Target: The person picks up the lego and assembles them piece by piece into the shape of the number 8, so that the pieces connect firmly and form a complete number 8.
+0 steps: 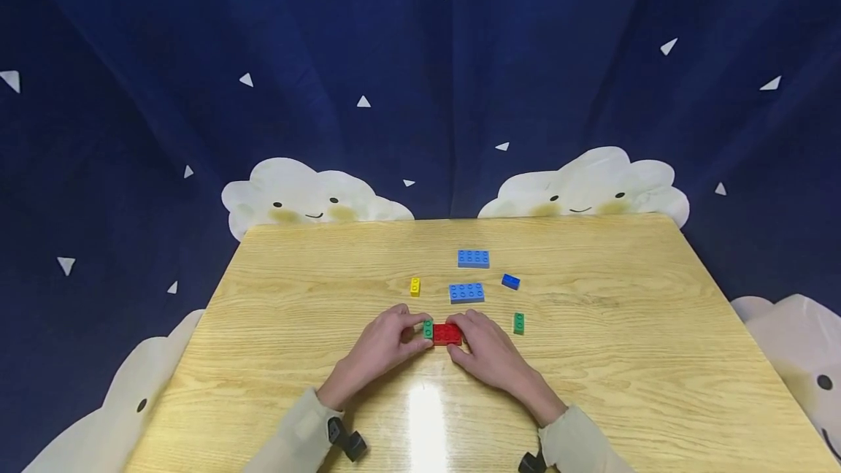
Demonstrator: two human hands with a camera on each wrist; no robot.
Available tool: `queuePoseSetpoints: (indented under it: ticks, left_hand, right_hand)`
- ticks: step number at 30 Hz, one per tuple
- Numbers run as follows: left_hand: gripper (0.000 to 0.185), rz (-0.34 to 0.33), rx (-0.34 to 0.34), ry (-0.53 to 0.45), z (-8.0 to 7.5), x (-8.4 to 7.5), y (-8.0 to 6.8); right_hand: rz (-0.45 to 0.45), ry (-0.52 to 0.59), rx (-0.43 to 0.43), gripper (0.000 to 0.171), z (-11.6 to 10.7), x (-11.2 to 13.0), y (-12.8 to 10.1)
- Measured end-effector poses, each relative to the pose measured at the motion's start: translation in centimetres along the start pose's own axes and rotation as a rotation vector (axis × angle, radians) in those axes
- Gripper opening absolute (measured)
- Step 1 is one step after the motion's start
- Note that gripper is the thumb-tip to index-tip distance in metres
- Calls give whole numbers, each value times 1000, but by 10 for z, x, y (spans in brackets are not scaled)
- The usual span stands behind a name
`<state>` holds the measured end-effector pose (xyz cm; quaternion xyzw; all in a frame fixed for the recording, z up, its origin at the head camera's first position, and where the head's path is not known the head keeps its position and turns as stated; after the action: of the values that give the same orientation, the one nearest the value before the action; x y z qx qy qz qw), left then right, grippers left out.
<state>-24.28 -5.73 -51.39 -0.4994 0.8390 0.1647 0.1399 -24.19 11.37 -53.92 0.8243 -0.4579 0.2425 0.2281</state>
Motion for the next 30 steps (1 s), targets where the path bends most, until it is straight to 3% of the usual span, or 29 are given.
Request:
queuePoseSetpoints:
  ticks: [9, 19, 30]
  left_hand:
    - [33, 39, -13, 42, 1, -4, 4]
    - [30, 30, -12, -234, 16, 9, 0]
    - [30, 38, -25, -359, 21, 17, 2]
  right_hand:
    - [-10, -4, -30, 35, -4, 1, 1]
    - [-4, 13, -18, 34, 2, 0, -2]
    - [22, 75, -31, 38, -2, 0, -5]
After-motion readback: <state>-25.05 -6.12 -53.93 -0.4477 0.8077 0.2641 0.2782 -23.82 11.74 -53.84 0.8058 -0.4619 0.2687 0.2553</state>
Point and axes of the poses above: each hand's wrist, its own y-axis towards the middle knuckle, its own z-axis out of the palm, x = y × z, the point moved 7 cm from there along y, towards the middle knuckle, and after that the axes turned 6 degrees about y, right-handed, at the moved point
